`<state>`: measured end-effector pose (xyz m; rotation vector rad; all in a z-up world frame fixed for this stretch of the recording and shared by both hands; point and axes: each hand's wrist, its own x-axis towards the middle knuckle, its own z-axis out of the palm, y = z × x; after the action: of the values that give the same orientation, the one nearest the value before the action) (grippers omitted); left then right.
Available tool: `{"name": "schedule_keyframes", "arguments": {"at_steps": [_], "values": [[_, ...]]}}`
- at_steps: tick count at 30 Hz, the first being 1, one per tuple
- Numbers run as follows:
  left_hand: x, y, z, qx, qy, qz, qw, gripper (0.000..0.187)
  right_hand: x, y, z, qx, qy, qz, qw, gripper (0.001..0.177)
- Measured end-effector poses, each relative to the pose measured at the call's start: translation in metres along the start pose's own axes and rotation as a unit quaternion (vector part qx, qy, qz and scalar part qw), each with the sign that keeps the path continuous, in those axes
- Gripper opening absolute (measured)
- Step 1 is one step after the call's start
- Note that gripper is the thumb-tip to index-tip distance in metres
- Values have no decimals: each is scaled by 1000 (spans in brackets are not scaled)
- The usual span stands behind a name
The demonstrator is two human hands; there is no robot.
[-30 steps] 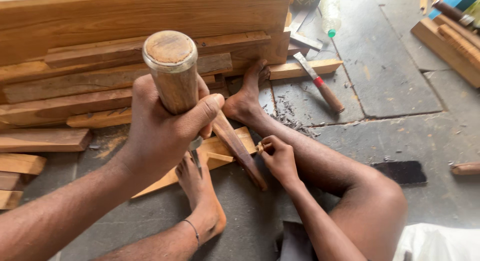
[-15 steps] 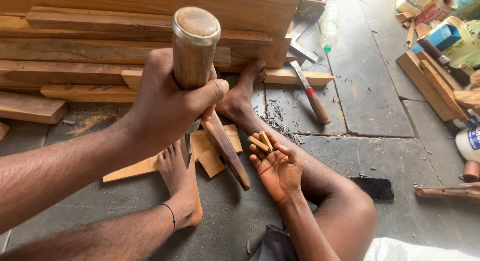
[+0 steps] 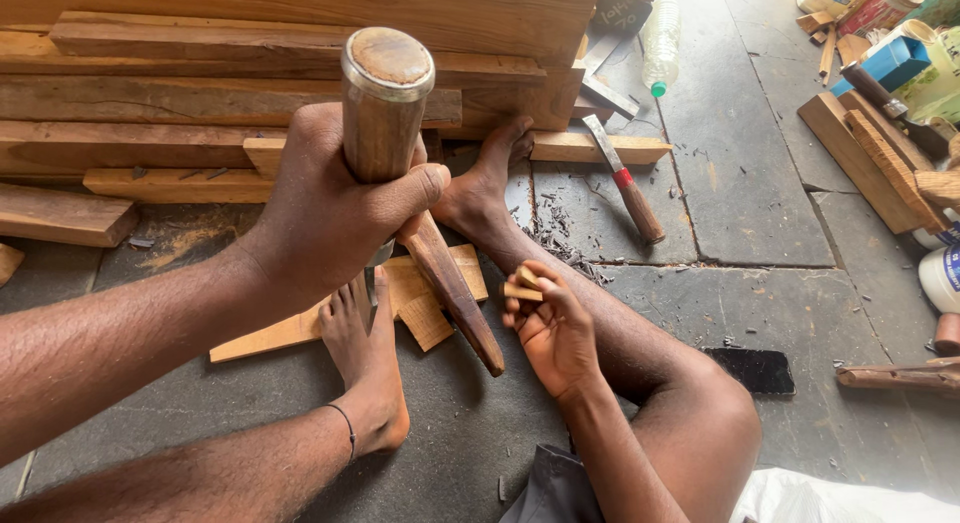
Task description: The person sits on the floor and uses a wooden mallet to strike a chisel, carving a small rectangular piece of wood held between their feet. The person repeatedly positions the chisel and strikes it to remove wood shavings.
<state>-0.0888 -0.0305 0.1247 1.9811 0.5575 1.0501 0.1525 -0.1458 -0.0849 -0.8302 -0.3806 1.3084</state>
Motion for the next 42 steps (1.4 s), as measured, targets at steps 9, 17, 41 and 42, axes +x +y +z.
{"name": "schedule_keyframes", "arguments": {"at_steps": [9, 17, 41, 42], "values": [[2, -12, 9, -32, 32, 6, 999, 20, 9, 96, 25, -693, -127, -303, 642, 42], [-1, -14, -2, -63, 52, 14, 997, 18, 55, 101, 44, -643, -60, -255, 719, 79], [-42, -37, -74, -24, 145, -70, 987, 23, 228, 40, 55, -548, -7, -397, 736, 103], [-44, -37, -77, -24, 154, -86, 984, 23, 231, 46, 55, -529, 1, -382, 758, 102]]}}
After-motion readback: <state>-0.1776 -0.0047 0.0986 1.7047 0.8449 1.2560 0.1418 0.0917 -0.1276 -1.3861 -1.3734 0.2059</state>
